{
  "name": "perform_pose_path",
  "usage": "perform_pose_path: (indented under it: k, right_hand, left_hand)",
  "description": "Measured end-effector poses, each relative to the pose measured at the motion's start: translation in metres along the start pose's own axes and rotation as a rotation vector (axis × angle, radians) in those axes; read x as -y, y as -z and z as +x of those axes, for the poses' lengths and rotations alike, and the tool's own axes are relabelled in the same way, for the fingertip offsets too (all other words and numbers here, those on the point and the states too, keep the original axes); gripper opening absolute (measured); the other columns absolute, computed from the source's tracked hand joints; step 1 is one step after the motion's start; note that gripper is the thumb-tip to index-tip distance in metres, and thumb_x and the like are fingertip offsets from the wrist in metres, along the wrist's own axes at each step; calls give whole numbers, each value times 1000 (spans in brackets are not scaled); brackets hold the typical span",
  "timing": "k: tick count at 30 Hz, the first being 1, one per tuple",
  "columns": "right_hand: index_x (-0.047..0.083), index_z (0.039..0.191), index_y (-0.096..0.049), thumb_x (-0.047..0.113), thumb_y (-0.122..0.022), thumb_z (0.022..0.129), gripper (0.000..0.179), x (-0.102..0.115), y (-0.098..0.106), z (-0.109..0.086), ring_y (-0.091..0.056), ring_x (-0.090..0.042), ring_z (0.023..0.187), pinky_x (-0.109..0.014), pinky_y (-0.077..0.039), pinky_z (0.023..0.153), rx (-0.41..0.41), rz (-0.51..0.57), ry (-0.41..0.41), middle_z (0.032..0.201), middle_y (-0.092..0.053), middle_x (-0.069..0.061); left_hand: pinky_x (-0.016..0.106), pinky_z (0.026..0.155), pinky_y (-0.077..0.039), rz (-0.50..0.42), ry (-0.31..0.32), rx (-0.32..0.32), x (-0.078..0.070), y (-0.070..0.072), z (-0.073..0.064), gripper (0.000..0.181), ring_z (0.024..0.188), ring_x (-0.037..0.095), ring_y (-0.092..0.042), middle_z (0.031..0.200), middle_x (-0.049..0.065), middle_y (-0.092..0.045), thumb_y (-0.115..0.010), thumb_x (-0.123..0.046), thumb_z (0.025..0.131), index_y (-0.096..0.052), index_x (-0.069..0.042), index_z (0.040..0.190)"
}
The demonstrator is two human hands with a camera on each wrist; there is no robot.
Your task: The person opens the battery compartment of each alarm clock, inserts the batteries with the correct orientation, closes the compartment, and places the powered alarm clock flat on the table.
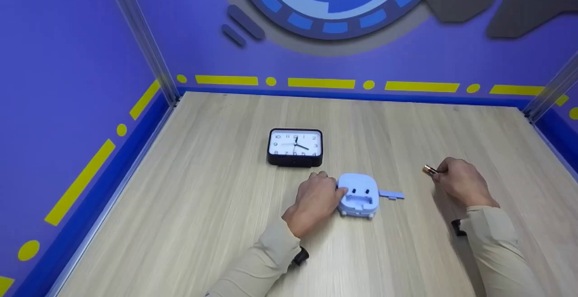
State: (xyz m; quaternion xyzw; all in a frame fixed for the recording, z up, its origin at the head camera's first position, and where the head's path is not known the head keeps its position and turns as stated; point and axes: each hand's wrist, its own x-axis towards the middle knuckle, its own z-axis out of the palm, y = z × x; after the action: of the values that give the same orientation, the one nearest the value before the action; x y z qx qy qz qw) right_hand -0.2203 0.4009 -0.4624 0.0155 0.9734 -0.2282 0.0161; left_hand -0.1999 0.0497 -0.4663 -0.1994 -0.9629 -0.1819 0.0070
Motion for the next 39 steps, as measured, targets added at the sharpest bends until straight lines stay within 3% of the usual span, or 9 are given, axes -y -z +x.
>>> perform_pose_path:
  k: [7,16,24,39]
  right_hand:
    - [-10,105,-65,2,-71,96,16,11,3,-2,-58,-31,80,-42,-46,68,20,28,73,94,-67,-22]
    - [-3,103,-67,5,-73,98,12,33,9,-6,-59,-30,86,-44,-47,73,62,56,159,98,-68,-17]
    - [0,99,-68,2,-74,97,6,57,13,-14,-59,-26,83,-42,-47,71,73,65,233,95,-69,-12]
    - [5,93,-72,-3,-77,93,9,99,4,-32,-58,-20,79,-38,-48,68,101,44,353,89,-66,-3]
  left_hand:
    - [40,70,-51,8,-1,8,0,1,0,36,86,27,-63,89,7,-66,-67,-37,105,-81,-5,105]
    - [39,71,-52,14,-1,7,0,1,0,36,86,27,-64,89,7,-65,-67,-38,105,-81,-5,105]
    - [40,69,-52,35,-24,-36,0,0,-3,37,85,28,-65,88,7,-66,-67,-39,105,-82,-5,100]
    - [39,70,-51,33,-10,-2,0,1,-1,38,85,26,-64,90,7,-67,-66,-39,106,-82,-5,105]
